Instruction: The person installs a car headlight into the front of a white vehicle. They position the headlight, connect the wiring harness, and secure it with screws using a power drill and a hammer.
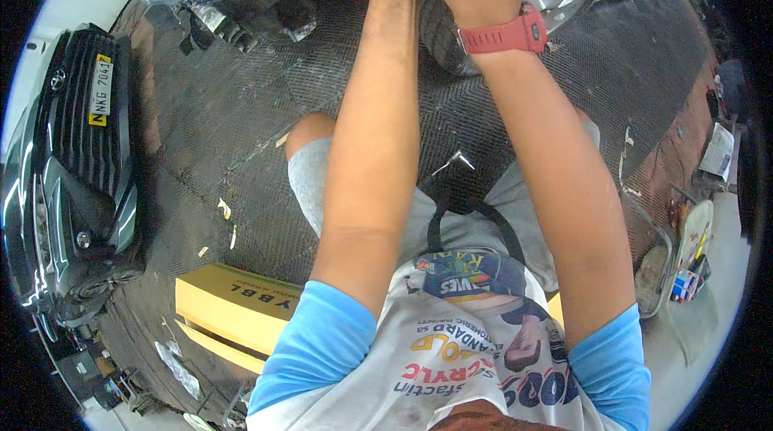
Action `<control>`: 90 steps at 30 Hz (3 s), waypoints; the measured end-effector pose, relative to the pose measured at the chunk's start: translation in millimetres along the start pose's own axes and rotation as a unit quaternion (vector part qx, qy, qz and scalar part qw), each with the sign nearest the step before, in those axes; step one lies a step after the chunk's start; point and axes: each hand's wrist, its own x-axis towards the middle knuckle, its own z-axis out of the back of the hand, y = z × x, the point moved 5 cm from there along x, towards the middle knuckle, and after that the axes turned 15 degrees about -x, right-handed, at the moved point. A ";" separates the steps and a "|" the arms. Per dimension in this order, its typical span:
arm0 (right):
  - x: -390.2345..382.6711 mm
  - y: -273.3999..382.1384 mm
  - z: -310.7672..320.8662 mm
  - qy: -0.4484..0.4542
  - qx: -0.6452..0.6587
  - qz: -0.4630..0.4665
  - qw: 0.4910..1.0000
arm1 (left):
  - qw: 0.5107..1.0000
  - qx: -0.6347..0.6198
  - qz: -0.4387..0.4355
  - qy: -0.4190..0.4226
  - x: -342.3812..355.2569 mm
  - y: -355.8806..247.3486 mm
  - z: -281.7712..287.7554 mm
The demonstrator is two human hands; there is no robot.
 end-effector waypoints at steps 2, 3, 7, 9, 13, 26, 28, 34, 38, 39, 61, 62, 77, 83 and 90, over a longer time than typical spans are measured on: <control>-0.3 6.5 0.1 -0.025 -0.058 0.046 0.997 | 0.997 -0.008 -0.081 -0.004 1.6 -2.4 -3.9; 0.2 9.2 1.0 -0.038 -0.087 0.068 0.993 | 0.998 -0.029 -0.061 -0.009 1.8 -0.3 -6.7; 8.8 12.7 -0.3 -0.016 -0.132 0.095 0.987 | 0.996 -0.088 -0.014 -0.015 0.0 -4.1 -17.9; 10.5 19.1 0.2 -0.024 -0.166 0.129 0.977 | 0.995 -0.101 -0.002 -0.018 -2.6 -10.3 -22.7; 14.5 22.6 -9.3 0.011 -0.152 0.127 0.980 | 0.996 -0.072 0.023 -0.044 -3.5 -21.1 -18.9; 18.6 25.9 -10.7 0.015 -0.229 0.124 0.965 | 0.998 0.005 -0.001 -0.061 -8.5 -29.5 -28.5; 19.1 26.4 -10.7 0.009 -0.228 0.128 0.965 | 0.998 -0.004 -0.013 -0.068 -6.5 -28.1 -27.7; 5.8 24.5 -15.3 -0.018 -0.136 0.105 0.985 | 0.996 -0.067 0.033 -0.041 -4.9 -22.2 -20.2; 4.4 26.3 -12.0 -0.051 -0.167 0.114 0.978 | 0.997 -0.053 -0.002 -0.047 -5.5 -23.2 -22.5; 5.3 24.4 -11.4 -0.051 -0.170 0.105 0.979 | 0.998 -0.043 0.015 -0.051 -6.6 -23.0 -25.1; 15.1 28.3 -10.5 0.022 -0.260 0.092 0.961 | 0.997 -0.060 0.048 -0.031 -7.6 -23.7 -28.3; 16.9 30.6 -10.2 0.024 -0.269 0.085 0.959 | 0.996 -0.063 0.050 -0.025 -7.8 -23.4 -29.8; 15.5 30.4 -11.7 0.012 -0.326 0.151 0.933 | 0.996 -0.083 -0.024 -0.038 -4.9 -26.4 -30.0; 19.7 26.7 -12.9 0.021 -0.361 0.167 0.917 | 0.998 -0.007 -0.021 -0.058 -6.9 -30.6 -32.2; 19.9 29.7 -11.0 0.047 -0.350 0.124 0.927 | 0.996 0.073 -0.041 -0.034 -7.4 -38.9 -31.2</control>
